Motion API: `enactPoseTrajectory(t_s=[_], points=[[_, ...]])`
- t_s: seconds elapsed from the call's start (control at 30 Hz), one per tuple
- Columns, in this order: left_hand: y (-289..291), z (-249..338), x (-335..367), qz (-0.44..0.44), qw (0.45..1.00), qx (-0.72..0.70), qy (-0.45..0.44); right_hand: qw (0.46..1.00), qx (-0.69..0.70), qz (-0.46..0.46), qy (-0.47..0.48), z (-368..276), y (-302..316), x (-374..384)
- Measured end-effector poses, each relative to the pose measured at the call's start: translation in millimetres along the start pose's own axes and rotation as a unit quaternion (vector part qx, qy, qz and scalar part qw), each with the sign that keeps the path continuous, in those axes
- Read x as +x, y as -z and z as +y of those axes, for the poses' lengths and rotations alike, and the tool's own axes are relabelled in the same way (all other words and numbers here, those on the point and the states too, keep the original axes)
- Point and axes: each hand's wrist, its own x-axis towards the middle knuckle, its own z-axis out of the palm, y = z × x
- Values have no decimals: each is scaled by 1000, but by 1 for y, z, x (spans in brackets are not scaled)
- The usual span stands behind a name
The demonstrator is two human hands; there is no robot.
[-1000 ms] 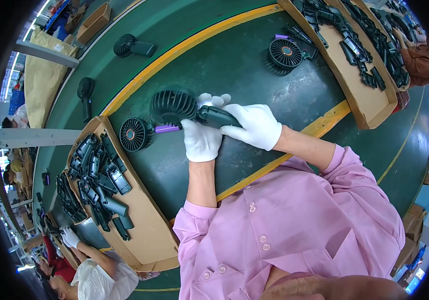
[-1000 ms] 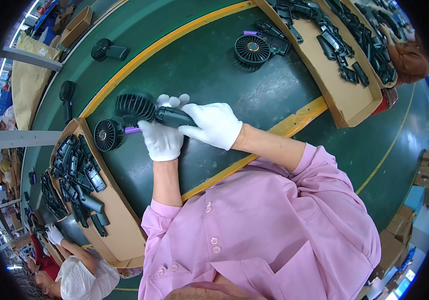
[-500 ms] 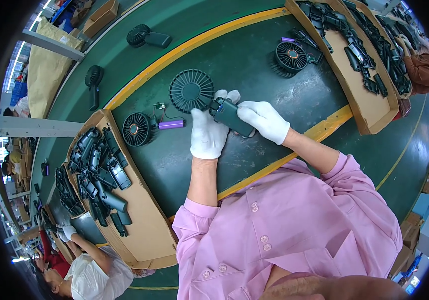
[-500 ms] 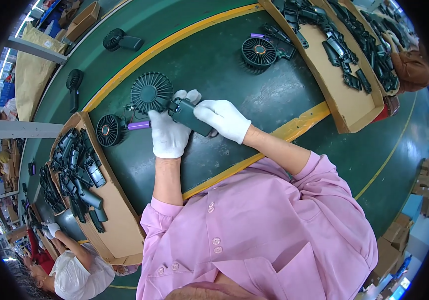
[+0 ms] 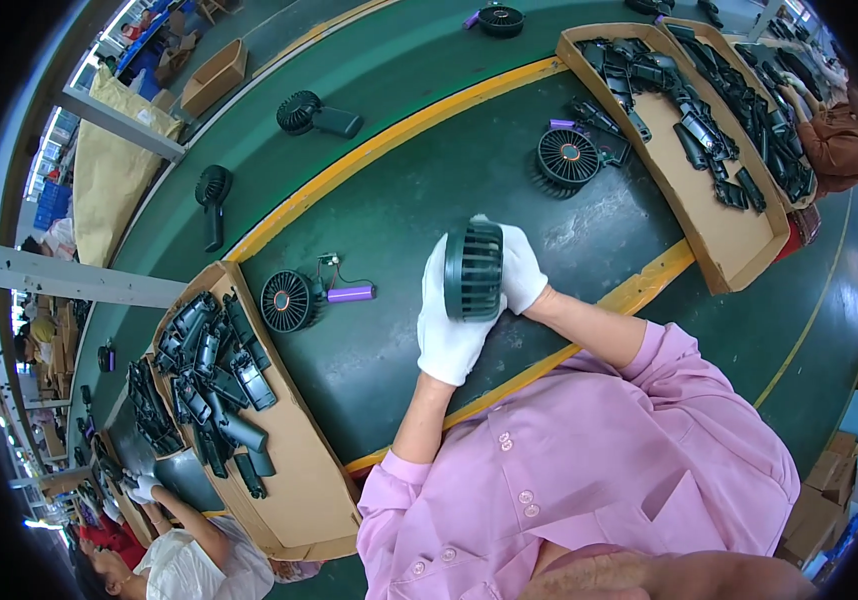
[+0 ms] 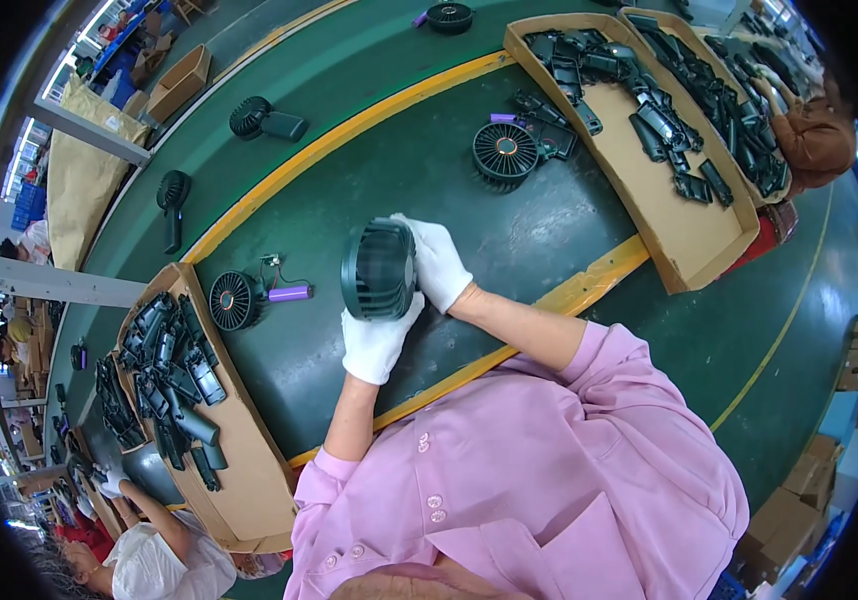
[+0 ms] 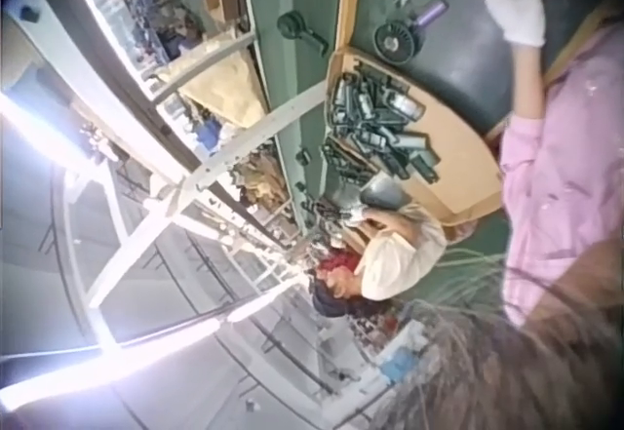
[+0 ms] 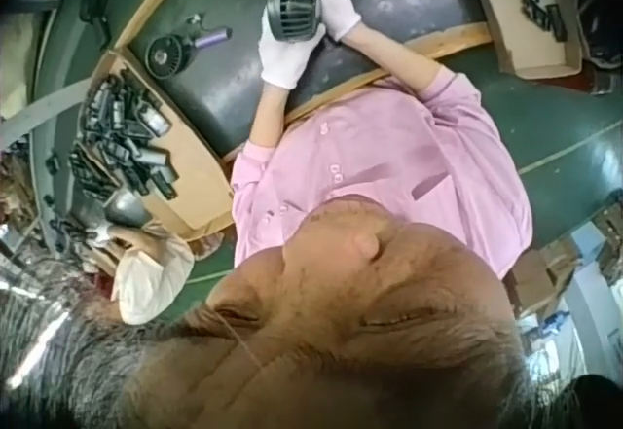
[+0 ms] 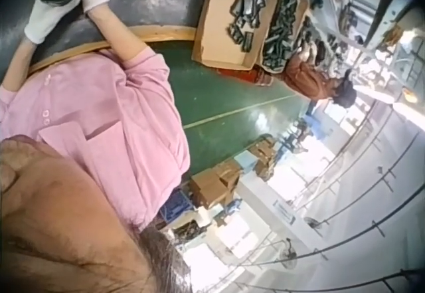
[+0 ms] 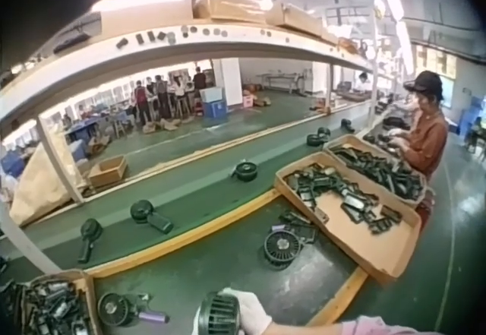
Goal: The person assembles small portable fans by inserting rechargeable batteries and internal circuitry into plastic housings, then closing the plastic housings by hand.
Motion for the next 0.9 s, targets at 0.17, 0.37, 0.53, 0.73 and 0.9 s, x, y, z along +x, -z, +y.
enactPoseTrajectory(t_s=[0.17, 0.37, 0.53, 0.73, 0.9], points=[[2, -6, -8, 2, 1000, 18, -7, 997, 60, -42, 6, -11, -7, -2], [36, 13, -13, -73, 992, -82, -63, 974, -38, -198, 101, -2, 12, 6], [29, 0, 0, 48, 907, -414, 52, 960, 103, -229, -124, -20, -2, -5], [-2, 14, 14, 34, 932, -360, 7, 960, 65, -254, -95, -15, -2, -21], [-19, 32, 3, 124, 972, -199, -25, 949, 182, -244, -86, -31, -2, -24]])
